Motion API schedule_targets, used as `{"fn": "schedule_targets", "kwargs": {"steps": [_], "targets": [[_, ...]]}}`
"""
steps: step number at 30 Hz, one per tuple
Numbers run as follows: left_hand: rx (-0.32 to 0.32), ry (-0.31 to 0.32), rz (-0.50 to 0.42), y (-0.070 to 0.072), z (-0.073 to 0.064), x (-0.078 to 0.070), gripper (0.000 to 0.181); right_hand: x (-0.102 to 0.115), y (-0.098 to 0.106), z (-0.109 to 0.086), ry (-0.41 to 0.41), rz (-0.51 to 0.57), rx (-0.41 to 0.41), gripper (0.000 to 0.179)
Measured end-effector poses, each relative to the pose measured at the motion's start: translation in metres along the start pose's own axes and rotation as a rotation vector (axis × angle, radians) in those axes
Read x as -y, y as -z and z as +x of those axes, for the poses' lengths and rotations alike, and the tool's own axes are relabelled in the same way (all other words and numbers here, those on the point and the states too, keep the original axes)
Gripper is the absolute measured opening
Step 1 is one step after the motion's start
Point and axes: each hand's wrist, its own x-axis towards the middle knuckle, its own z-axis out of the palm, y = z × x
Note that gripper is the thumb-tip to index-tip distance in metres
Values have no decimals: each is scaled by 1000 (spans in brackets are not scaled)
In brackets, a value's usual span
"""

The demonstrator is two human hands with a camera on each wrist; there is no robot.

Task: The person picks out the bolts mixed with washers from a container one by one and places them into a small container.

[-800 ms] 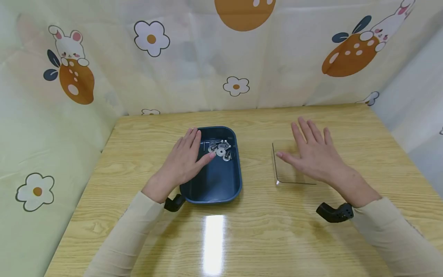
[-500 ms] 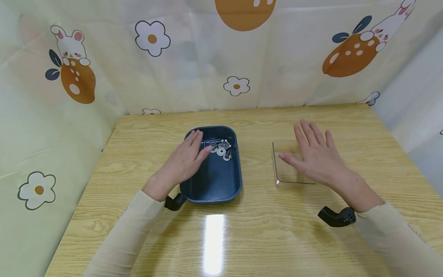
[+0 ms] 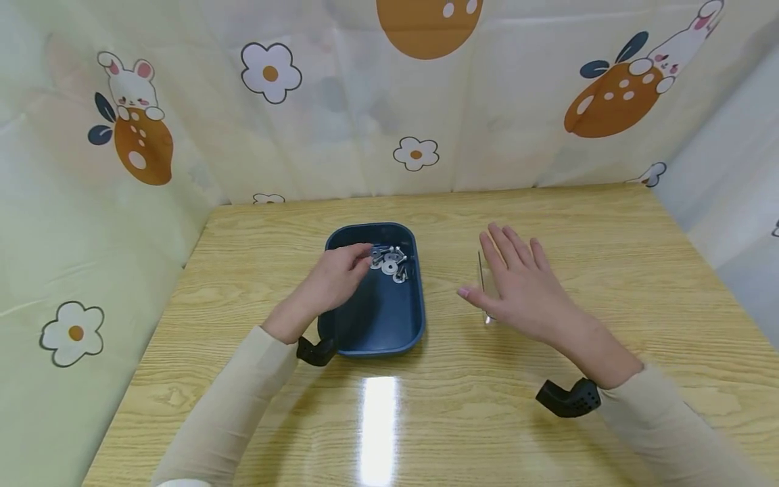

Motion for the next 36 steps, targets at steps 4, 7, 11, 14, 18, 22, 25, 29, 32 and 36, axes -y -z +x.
{"fn": "schedule_targets", "kwargs": {"steps": [4, 7, 11, 14, 18, 22, 25, 29, 32, 36], "targets": [[48, 46, -119, -1, 4, -2, 39, 10, -7, 0, 24, 6, 4, 99], [81, 100, -224, -2, 6, -5, 37, 17, -13, -1, 41, 12, 14, 100], [109, 141, -304, -5, 11, -5, 35, 24, -20, -2, 63, 15, 18, 101], [120, 155, -354, -7, 15, -3, 34, 29, -25, -2, 80, 20, 20, 101], [136, 177, -421, -9, 22, -1, 34, 38, -31, -3, 101, 29, 26, 103], [157, 221, -486, -11, 30, 0, 35, 48, -38, -4, 97, 43, 46, 106], [161, 258, -516, -12, 36, 0, 35, 54, -44, -4, 93, 50, 61, 110], [165, 289, -533, -16, 42, -1, 35, 62, -51, -4, 98, 64, 65, 112], [168, 304, -529, -20, 47, -1, 35, 66, -56, -4, 101, 72, 63, 112], [170, 338, -524, -28, 54, 0, 34, 69, -62, -4, 102, 78, 62, 111]]}}
